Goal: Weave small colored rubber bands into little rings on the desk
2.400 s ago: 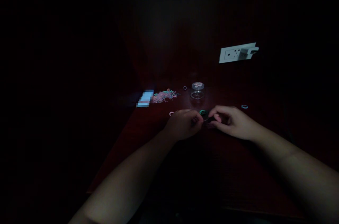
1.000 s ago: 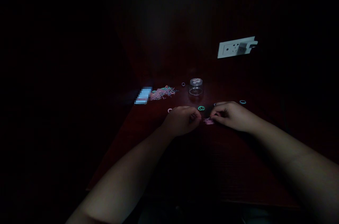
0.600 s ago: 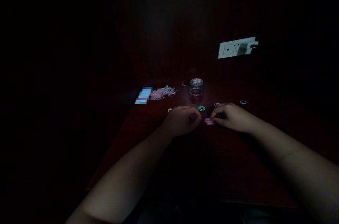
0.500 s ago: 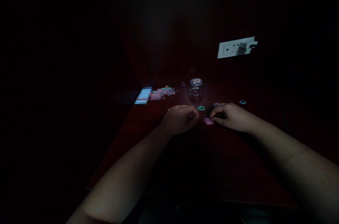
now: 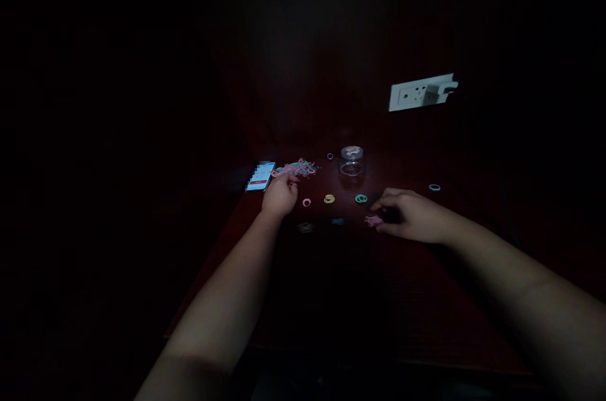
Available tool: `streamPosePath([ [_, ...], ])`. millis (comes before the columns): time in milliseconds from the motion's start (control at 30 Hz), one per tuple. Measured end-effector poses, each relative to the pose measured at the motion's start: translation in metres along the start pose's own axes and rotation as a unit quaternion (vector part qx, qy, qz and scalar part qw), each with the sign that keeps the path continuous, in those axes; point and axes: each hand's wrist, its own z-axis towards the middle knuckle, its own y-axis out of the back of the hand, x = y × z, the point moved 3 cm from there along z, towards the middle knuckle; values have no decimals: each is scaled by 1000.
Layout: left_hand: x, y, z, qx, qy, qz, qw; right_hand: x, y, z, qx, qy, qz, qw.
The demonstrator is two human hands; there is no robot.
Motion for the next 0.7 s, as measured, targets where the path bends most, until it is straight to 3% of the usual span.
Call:
streamPosePath([
  [400, -4, -5, 0, 26, 7, -18, 999, -4, -10, 5, 32, 4, 10, 999],
  [700, -5, -9, 1, 35, -3, -32, 999, -2, -8, 6, 20, 15, 14, 1000],
])
